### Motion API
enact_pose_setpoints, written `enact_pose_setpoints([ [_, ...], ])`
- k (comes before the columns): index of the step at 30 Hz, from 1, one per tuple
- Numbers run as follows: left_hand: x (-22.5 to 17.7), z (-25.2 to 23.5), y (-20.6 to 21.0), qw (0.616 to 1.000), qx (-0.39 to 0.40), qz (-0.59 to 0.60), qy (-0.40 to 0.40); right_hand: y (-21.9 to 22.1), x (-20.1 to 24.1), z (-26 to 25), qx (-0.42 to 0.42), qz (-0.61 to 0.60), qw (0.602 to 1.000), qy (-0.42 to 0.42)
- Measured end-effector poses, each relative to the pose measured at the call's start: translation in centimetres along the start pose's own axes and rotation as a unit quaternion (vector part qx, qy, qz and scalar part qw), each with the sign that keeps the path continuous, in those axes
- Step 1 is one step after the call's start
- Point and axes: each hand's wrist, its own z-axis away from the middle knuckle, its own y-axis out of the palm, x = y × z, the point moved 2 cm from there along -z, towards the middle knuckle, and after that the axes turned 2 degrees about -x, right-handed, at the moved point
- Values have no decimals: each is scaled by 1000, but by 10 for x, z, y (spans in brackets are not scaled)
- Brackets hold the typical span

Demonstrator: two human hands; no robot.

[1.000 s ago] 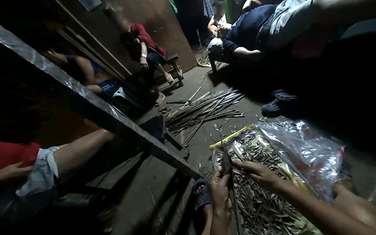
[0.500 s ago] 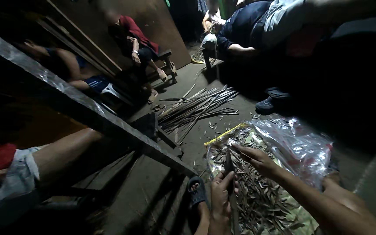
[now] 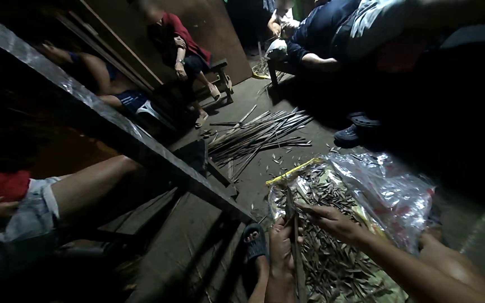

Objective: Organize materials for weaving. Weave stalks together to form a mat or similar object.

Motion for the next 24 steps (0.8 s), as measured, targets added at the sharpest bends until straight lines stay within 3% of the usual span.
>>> enact_pose_setpoints([
  [4,0,2,-1,999,12,36,-22,2,-8,-2,-20,66,996,-51],
  [11,4,6,3,993,-4,-90,81,11,5,1,-56,-119,985,108],
  [16,5,7,5,999,18,-36,10,5,-5,1,-74,98,992,-30],
  [24,6,8,6,999,20,-42,-3,1,-3,1,-122,251,958,-61],
])
